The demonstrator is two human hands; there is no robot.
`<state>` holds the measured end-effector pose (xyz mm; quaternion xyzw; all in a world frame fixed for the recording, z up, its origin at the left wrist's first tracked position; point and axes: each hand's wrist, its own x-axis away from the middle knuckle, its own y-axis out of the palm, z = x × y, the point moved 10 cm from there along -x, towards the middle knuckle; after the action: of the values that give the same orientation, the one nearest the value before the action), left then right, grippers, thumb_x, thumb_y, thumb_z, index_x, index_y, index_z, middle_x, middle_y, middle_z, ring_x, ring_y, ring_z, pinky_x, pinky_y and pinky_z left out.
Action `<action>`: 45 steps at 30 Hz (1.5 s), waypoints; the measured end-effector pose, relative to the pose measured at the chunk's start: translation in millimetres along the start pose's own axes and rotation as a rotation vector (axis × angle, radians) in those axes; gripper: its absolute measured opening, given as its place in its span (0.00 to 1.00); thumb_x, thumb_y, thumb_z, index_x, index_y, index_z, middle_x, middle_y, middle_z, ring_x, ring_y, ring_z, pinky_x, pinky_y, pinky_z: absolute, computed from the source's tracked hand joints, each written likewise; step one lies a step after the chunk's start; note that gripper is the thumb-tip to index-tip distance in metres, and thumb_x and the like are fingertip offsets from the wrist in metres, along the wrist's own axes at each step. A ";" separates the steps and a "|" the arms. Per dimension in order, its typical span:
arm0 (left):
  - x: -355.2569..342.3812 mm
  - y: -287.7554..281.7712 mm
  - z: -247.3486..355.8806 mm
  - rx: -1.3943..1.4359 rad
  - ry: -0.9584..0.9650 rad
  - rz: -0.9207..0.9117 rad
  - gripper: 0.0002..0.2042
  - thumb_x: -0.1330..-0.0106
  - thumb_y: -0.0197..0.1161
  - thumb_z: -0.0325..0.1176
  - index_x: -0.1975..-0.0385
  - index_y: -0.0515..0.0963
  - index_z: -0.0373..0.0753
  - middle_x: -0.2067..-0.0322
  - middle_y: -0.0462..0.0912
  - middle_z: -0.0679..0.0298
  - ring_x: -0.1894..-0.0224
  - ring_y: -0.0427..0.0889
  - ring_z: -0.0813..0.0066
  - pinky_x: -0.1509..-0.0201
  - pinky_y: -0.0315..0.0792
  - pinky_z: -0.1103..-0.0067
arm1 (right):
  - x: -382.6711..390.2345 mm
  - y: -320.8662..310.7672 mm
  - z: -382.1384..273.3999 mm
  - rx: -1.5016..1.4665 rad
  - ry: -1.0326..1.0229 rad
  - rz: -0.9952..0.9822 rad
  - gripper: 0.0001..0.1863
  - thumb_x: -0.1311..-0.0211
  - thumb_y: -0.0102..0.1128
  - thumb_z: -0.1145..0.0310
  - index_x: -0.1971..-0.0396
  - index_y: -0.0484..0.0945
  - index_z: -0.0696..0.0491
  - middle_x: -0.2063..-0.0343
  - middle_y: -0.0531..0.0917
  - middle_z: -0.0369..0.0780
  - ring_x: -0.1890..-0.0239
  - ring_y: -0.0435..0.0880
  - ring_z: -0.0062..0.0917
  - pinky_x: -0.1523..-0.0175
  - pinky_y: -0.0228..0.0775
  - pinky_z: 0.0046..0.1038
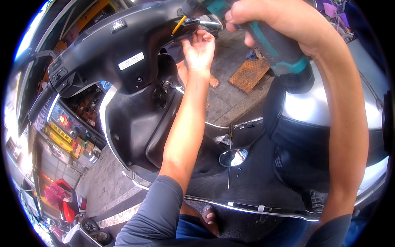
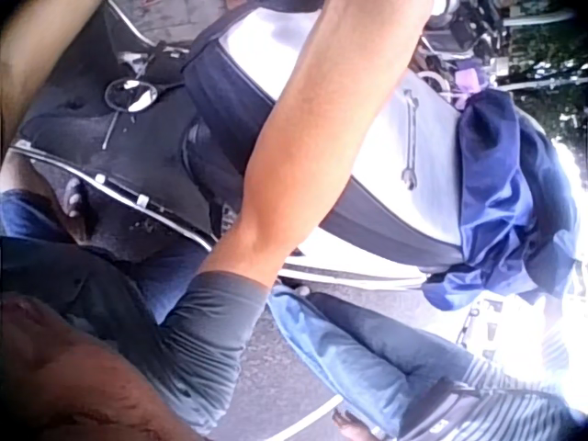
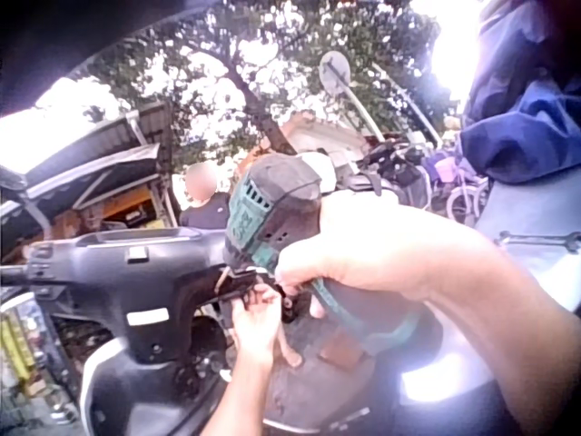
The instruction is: The person repairs a white scooter parked on a city sidewalk. They remove the front fairing, adjust the handlebars and dashboard, and use a power drill to secure screws on the front panel and handlebar area. A second person stands nearby observing the process.
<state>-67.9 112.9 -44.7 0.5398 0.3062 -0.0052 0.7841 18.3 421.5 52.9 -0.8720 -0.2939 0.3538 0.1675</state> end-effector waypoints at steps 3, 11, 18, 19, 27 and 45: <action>-7.6 6.1 -12.1 0.011 -0.031 -0.023 0.26 0.28 0.51 0.59 0.53 0.75 0.39 0.58 0.81 0.64 0.64 0.76 0.72 0.60 0.66 0.74 | 5.9 -8.4 -3.4 0.030 0.079 0.044 0.20 0.50 0.62 0.55 0.66 0.87 0.58 0.66 0.87 0.46 0.61 0.83 0.31 0.52 0.73 0.31; -4.6 -2.4 -4.8 -0.002 -0.009 0.015 0.25 0.27 0.51 0.57 0.53 0.76 0.39 0.58 0.81 0.64 0.64 0.76 0.72 0.60 0.67 0.74 | 4.5 -1.9 2.4 -0.016 0.081 0.046 0.23 0.50 0.63 0.54 0.62 0.86 0.58 0.65 0.87 0.46 0.61 0.83 0.31 0.52 0.73 0.31; -3.0 -0.2 -3.7 -0.010 0.007 0.011 0.25 0.28 0.52 0.57 0.53 0.76 0.38 0.58 0.81 0.65 0.63 0.76 0.72 0.60 0.67 0.74 | -2.9 -6.4 8.4 0.109 -0.045 0.055 0.26 0.53 0.64 0.52 0.62 0.86 0.59 0.67 0.87 0.47 0.61 0.85 0.33 0.53 0.74 0.30; -2.5 0.1 -4.1 -0.012 0.010 0.009 0.25 0.28 0.52 0.57 0.53 0.76 0.38 0.58 0.81 0.65 0.63 0.76 0.72 0.60 0.67 0.74 | -4.5 -6.4 8.5 0.107 -0.008 0.062 0.26 0.53 0.64 0.51 0.62 0.86 0.59 0.67 0.87 0.47 0.61 0.85 0.33 0.53 0.74 0.30; -11.5 8.8 -16.5 -0.023 -0.029 -0.014 0.27 0.27 0.48 0.59 0.53 0.76 0.37 0.58 0.81 0.64 0.62 0.76 0.71 0.59 0.67 0.74 | 15.4 -16.3 -4.6 0.183 -0.268 0.039 0.32 0.52 0.66 0.49 0.54 0.81 0.61 0.62 0.86 0.51 0.59 0.84 0.37 0.51 0.75 0.32; 85.7 18.0 67.0 -0.419 0.135 0.110 0.15 0.22 0.49 0.46 0.63 0.77 0.43 0.87 0.63 0.76 0.87 0.56 0.82 0.84 0.52 0.82 | 7.6 14.5 35.3 -0.184 -0.114 0.026 0.24 0.52 0.67 0.60 0.62 0.76 0.64 0.70 0.83 0.47 0.68 0.80 0.31 0.61 0.72 0.29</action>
<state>39.6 91.1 -55.8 0.3800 0.3227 0.1373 0.8559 3.1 418.1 17.2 -0.8659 -0.3227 0.3765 0.0651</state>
